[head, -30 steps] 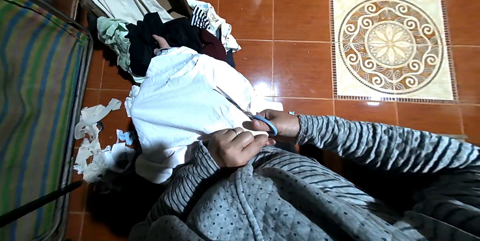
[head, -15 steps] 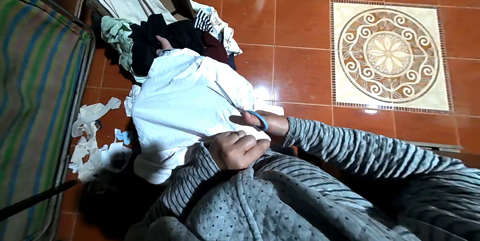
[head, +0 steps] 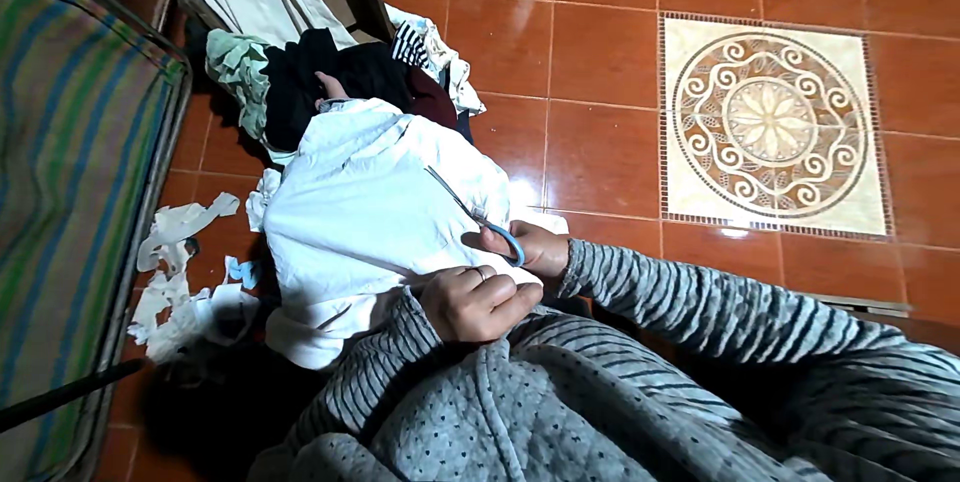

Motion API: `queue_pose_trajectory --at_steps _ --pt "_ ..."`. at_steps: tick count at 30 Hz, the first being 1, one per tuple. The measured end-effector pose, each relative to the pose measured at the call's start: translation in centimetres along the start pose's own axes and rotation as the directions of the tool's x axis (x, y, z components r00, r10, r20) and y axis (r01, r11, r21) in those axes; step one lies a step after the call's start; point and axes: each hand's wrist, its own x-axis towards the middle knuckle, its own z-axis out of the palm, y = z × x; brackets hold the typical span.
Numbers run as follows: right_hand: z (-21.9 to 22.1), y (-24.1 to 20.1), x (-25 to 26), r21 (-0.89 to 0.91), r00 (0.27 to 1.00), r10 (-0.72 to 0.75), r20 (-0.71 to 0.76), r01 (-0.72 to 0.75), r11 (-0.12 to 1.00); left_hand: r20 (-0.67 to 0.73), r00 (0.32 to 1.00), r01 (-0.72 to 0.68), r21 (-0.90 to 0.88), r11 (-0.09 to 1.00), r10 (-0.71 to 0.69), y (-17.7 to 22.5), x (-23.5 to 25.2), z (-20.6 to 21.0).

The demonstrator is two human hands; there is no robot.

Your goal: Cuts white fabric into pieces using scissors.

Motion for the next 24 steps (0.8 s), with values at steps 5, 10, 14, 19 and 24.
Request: queue_pose_trajectory --at_steps 5,10,14,19,24 --pt "0.1 -0.8 0.8 -0.143 0.999 0.000 -0.052 -0.008 0.990 0.002 1.000 -0.020 -0.017 1.000 0.020 0.0 -0.1 0.1" --pt "0.2 -1.2 1.9 -0.154 0.998 0.003 -0.058 -0.012 0.988 -0.003 0.999 -0.035 -0.021 0.999 0.035 0.0 -0.1 0.1" --pt "0.1 -1.3 2.2 -0.173 0.999 -0.013 -0.044 0.006 0.985 -0.016 0.999 -0.030 -0.017 0.999 0.030 0.1 -0.1 0.2" --pt "0.4 -1.4 2.0 -0.176 0.993 -0.044 -0.114 0.024 0.984 -0.020 0.999 -0.038 -0.024 0.999 0.037 0.1 0.0 0.2" --pt "0.5 -1.7 2.2 -0.169 0.993 -0.041 -0.113 0.022 0.985 -0.019 0.999 -0.040 -0.025 0.999 0.040 0.1 0.0 0.1"
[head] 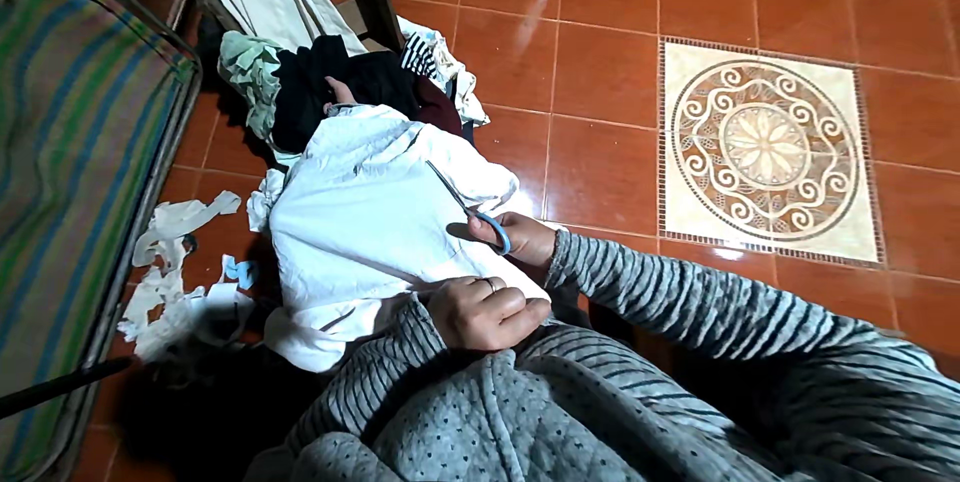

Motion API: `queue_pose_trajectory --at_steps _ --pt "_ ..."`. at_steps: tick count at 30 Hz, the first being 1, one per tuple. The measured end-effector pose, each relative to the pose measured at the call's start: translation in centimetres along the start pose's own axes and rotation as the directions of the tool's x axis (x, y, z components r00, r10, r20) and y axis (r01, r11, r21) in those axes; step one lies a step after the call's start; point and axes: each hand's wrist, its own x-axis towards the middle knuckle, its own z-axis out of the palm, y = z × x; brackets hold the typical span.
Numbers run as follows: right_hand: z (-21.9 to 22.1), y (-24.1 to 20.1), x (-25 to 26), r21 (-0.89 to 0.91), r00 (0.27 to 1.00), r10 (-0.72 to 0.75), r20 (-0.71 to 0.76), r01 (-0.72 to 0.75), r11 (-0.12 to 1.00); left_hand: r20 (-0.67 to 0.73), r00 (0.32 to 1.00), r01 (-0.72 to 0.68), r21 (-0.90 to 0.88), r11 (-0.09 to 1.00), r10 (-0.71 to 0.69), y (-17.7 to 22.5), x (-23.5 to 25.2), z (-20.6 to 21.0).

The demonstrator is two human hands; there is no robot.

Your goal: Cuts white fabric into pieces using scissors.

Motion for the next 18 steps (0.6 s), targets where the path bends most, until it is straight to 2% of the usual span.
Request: queue_pose_trajectory --at_steps 11,16,18 --pt "0.0 -0.6 3.0 -0.100 0.999 -0.014 -0.033 0.010 0.995 0.016 1.000 -0.017 -0.013 1.000 0.017 0.2 0.0 -0.2" --pt "0.8 -1.2 2.4 0.061 0.998 0.028 -0.051 -0.025 0.998 0.010 1.000 -0.011 -0.019 1.000 0.011 0.3 0.0 -0.2" --pt "0.9 -1.0 2.5 0.052 0.995 0.061 -0.084 -0.057 0.997 0.011 1.000 -0.015 -0.022 1.000 0.015 0.3 0.0 -0.1"
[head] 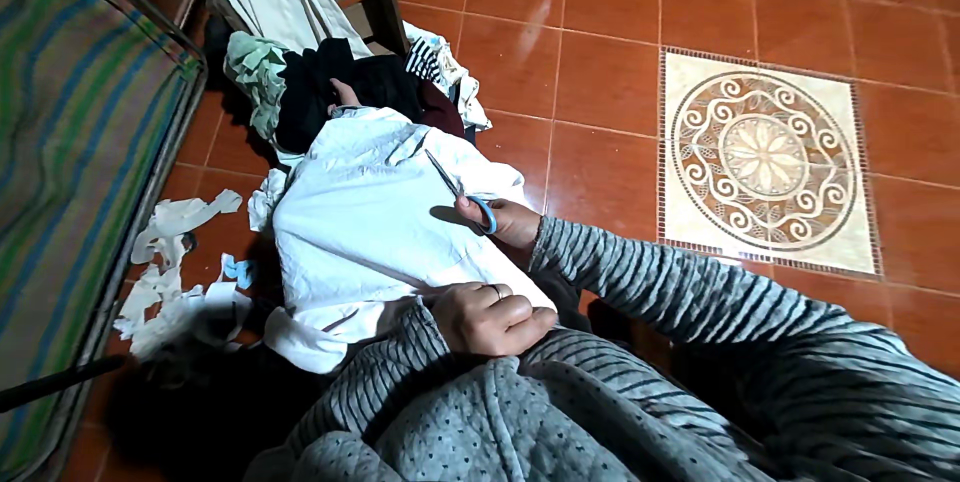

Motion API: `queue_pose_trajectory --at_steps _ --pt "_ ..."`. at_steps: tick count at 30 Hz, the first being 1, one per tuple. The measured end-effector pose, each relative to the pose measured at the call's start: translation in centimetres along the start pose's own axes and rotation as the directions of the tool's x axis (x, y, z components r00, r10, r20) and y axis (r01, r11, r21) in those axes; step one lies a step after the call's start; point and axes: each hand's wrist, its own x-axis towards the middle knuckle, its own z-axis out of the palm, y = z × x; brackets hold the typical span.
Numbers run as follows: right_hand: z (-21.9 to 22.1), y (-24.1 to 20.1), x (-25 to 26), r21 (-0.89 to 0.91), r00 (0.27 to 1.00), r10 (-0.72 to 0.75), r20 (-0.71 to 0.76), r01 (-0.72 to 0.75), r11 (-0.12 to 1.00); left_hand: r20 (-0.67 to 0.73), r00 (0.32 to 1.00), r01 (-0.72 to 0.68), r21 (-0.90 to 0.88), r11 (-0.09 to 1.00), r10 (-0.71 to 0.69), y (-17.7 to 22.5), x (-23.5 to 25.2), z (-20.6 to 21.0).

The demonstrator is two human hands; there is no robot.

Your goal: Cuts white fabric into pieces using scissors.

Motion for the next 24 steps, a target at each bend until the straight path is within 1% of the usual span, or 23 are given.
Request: queue_pose_trajectory --at_steps 3,5,6,7,8,9,10,11,12,13,14,15,16,17,18,19,20,22,24 --pt "-0.3 0.3 0.4 -0.045 1.000 -0.007 0.006 0.007 0.999 0.009 1.000 0.006 -0.016 1.000 -0.006 -0.1 0.0 0.1" --pt "-0.5 0.2 0.2 -0.039 0.999 -0.023 0.047 0.025 0.999 0.008 0.999 0.047 -0.021 0.999 -0.047 -0.2 -0.1 0.3" --pt "-0.8 0.0 -0.2 -0.040 0.995 -0.018 0.098 0.022 0.999 0.002 0.995 0.096 -0.011 0.995 -0.096 -0.4 -0.4 0.4" --pt "-1.4 -0.2 -0.7 -0.087 0.985 -0.003 0.173 0.018 0.996 -0.019 0.986 0.167 0.011 0.986 -0.167 -0.6 -0.8 0.4" --pt "-2.6 -0.3 -1.2 -0.172 0.963 0.016 0.268 0.031 0.985 -0.047 0.965 0.261 0.040 0.965 -0.259 -0.9 -1.3 0.2" --pt "-4.0 -0.4 -1.6 -0.258 0.930 0.036 0.365 0.064 0.964 -0.059 0.926 0.376 0.069 0.924 -0.372 -1.1 -1.9 -0.4" --pt "-5.8 -0.5 -1.9 -0.332 0.884 0.059 0.464 0.112 0.937 -0.041 0.860 0.511 0.093 0.855 -0.509 -1.2 -2.3 -1.4" --pt "-7.7 -0.3 -2.0 -0.373 0.826 0.067 0.559 0.179 0.910 -0.015 0.761 0.645 0.124 0.754 -0.649 -1.3 -2.5 -2.7" --pt "-9.6 -0.1 -2.1 -0.365 0.763 0.057 0.644 0.240 0.900 0.016 0.631 0.763 0.168 0.625 -0.775 -1.3 -2.5 -4.0" --pt "-11.2 0.1 -2.2 -0.336 0.724 0.026 0.689 0.287 0.897 0.041 0.496 0.840 0.229 0.491 -0.868 -1.6 -2.6 -4.9" --pt "-12.4 0.2 -2.4 -0.296 0.728 -0.039 0.684 0.326 0.898 0.073 0.378 0.876 0.295 0.382 -0.923 -2.0 -2.8 -5.5" --pt "-13.0 0.3 -2.6 -0.269 0.771 -0.130 0.624 0.368 0.890 0.115 0.274 0.883 0.363 0.297 -0.955 -2.4 -3.1 -5.9" --pt "-13.1 0.4 -2.7 -0.277 0.829 -0.233 0.509 0.413 0.868 0.167 0.180 0.872 0.429 0.236 -0.969 -2.8 -3.1 -6.0" --pt "-12.5 0.6 -2.6 -0.333 0.872 -0.318 0.371 0.445 0.832 0.216 0.110 0.857 0.474 0.203 -0.970 -3.2 -3.0 -5.9" --pt "-11.7 0.9 -2.3 -0.416 0.891 -0.379 0.250 0.452 0.789 0.255 0.069 0.850 0.491 0.191 -0.964 -3.6 -2.9 -5.8" --pt "-10.6 1.4 -1.7 -0.498 0.889 -0.427 0.163 0.448 0.742 0.272 0.063 0.853 0.484 0.193 -0.960 -4.2 -3.0 -5.6" --pt "-9.5 2.0 -0.9 -0.567 0.881 -0.463 0.092 0.429 0.703 0.276 0.072 0.861 0.469 0.199 -0.959 -4.9 -3.3 -5.5" --pt "-7.6 2.9 0.9 -0.684 0.865 -0.501 -0.016 0.356 0.637 0.253 0.082 0.893 0.410 0.183 -0.964 -6.5 -3.7 -5.9" --pt "-7.0 2.3 2.5 -0.747 0.838 -0.540 -0.080 0.308 0.589 0.189 0.045 0.946 0.307 0.102 -0.981 -8.0 -3.7 -7.3"
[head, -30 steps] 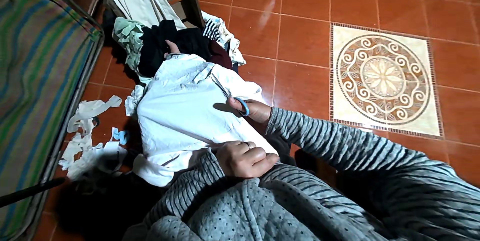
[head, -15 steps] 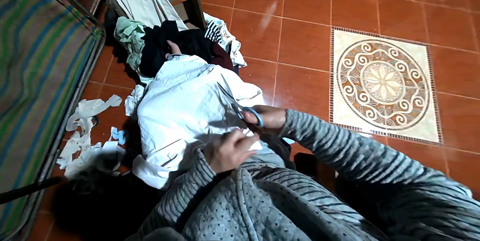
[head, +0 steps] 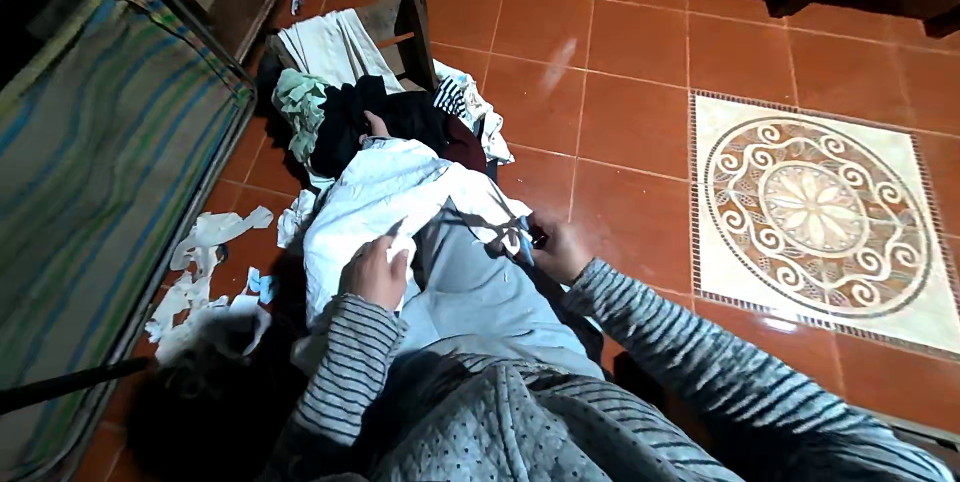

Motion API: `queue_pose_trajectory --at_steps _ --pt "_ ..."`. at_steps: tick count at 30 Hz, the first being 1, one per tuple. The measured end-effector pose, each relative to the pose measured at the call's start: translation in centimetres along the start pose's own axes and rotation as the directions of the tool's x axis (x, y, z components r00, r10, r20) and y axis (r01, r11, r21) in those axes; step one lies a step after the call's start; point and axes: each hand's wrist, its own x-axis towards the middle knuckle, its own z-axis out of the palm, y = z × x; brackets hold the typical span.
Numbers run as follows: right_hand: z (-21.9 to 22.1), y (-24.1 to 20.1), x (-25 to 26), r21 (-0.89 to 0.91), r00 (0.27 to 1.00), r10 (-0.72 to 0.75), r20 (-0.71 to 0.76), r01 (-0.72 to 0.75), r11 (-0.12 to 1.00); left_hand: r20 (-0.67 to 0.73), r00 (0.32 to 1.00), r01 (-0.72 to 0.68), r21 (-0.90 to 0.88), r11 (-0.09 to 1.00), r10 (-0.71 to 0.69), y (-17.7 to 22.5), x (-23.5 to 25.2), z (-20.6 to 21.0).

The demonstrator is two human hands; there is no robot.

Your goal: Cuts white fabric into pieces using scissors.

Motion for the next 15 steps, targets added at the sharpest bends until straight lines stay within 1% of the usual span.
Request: queue_pose_trajectory --at_steps 2,3,4,5,6,8,9,10,12,14,15 --pt "-0.9 -1.5 2.5 -0.051 1.000 0.010 -0.029 -0.012 0.999 -0.089 0.994 0.047 -0.212 0.976 -0.067 -0.7 1.2 -1.7" --pt "-1.7 -2.7 3.9 -0.079 0.999 0.010 -0.037 -0.013 0.997 -0.133 0.988 0.031 -0.303 0.952 -0.075 -1.0 1.9 -2.4" --pt "-2.4 -3.9 5.6 -0.112 0.999 -0.001 -0.050 -0.005 0.994 -0.165 0.985 -0.002 -0.343 0.940 -0.058 -1.3 2.6 -3.1" --pt "-3.1 -5.0 7.5 -0.145 0.996 -0.035 -0.083 0.023 0.989 -0.178 0.984 -0.036 -0.321 0.946 -0.023 -1.6 3.3 -4.0" --pt "-3.6 -5.9 9.5 -0.170 0.986 -0.098 -0.134 0.075 0.983 -0.183 0.983 -0.044 -0.225 0.973 0.003 -1.6 3.9 -5.0" --pt "-5.1 -8.3 13.3 -0.226 0.965 -0.188 -0.182 0.145 0.963 -0.151 0.988 0.009 0.047 0.999 -0.002 -1.5 5.1 -7.4" --pt "-5.9 -9.9 14.7 -0.250 0.959 -0.216 -0.183 0.168 0.954 -0.178 0.983 0.061 0.134 0.989 -0.036 -1.8 5.7 -8.7" --pt "-6.7 -11.4 15.8 -0.274 0.949 -0.258 -0.183 0.203 0.940 -0.262 0.963 0.111 0.161 0.981 -0.066 -2.2 5.9 -10.2" --pt "-7.9 -14.4 17.0 -0.285 0.911 -0.360 -0.202 0.297 0.911 -0.456 0.881 0.191 0.095 0.977 -0.128 -3.2 5.9 -13.3" --pt "-8.8 -16.9 17.3 -0.278 0.862 -0.448 -0.238 0.382 0.882 -0.559 0.812 0.205 0.000 0.979 -0.169 -3.4 5.0 -15.9" --pt "-9.1 -17.9 17.2 -0.279 0.833 -0.488 -0.261 0.419 0.864 -0.598 0.783 0.177 -0.044 0.983 -0.168 -3.5 4.6 -17.0"
